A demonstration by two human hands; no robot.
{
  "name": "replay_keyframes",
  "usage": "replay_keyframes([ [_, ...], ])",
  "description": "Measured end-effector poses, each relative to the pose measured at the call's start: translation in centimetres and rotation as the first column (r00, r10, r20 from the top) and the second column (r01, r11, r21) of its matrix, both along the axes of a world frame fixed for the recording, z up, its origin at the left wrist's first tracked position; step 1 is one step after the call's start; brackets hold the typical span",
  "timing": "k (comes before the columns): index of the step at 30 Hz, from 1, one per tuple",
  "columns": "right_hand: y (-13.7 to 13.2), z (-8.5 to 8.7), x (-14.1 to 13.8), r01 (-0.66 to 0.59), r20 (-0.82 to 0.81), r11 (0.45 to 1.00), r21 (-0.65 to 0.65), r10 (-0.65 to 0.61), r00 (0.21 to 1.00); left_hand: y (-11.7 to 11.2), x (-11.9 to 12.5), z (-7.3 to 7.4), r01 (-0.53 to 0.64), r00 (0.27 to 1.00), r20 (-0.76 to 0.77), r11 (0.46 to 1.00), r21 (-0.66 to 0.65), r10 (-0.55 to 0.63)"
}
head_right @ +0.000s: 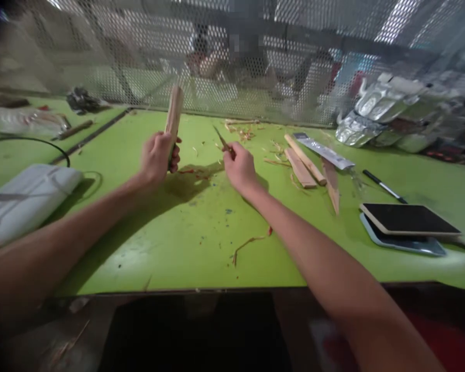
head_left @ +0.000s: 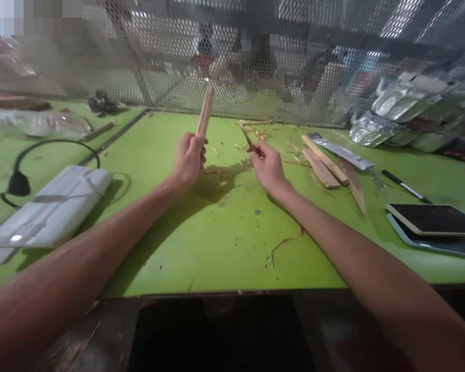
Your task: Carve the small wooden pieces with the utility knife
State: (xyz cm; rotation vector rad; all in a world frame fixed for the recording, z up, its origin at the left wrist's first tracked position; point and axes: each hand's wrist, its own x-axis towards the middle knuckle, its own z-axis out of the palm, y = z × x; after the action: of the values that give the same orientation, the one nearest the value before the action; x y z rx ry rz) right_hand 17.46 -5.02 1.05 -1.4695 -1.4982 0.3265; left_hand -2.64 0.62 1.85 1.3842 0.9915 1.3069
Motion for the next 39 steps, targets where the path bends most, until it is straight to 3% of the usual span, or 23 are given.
replay_keyframes([
  [6, -2.6, 0.8, -0.6, -0.040, -0.016, 0.998, -0.048, 0.040, 0.999, -0.4, -0.5, 0.2, 0.001, 1.000, 0.027, 1.000, 0.029, -0.002],
  [16, -2.5, 0.7, -0.2, -0.065, -0.026, 0.998, 0.019, 0.066, 0.998, -0.8, -0.4, 1.0, 0.069, 0.998, -0.005, 0.997, 0.016, -0.069],
  [22, -2.1, 1.2, 0.8, 0.049, 0.020, 0.997, 0.068, -0.050, 0.999, -1.3, 0.1, 0.4, 0.202, 0.979, -0.024, 0.979, -0.023, -0.203],
  [29, -2.8, 1.5, 0.4, -0.032, -0.053, 0.999, 0.009, 0.033, 0.998, -1.3, 0.3, -0.3, 0.236, 0.970, -0.074, 0.971, 0.034, -0.233],
  [34, -2.9, 2.1, 0.1, 0.004, 0.002, 0.997, 0.078, -0.004, 1.000, -1.6, 0.4, 0.1, 0.294, 0.952, -0.074, 0.954, -0.061, -0.298],
  [39, -2.6, 2.1, 0.0, -0.077, 0.098, 0.982, 0.173, 0.061, 0.993, -2.4, 0.5, 0.5, 0.344, 0.937, -0.015, 0.926, -0.156, -0.350],
])
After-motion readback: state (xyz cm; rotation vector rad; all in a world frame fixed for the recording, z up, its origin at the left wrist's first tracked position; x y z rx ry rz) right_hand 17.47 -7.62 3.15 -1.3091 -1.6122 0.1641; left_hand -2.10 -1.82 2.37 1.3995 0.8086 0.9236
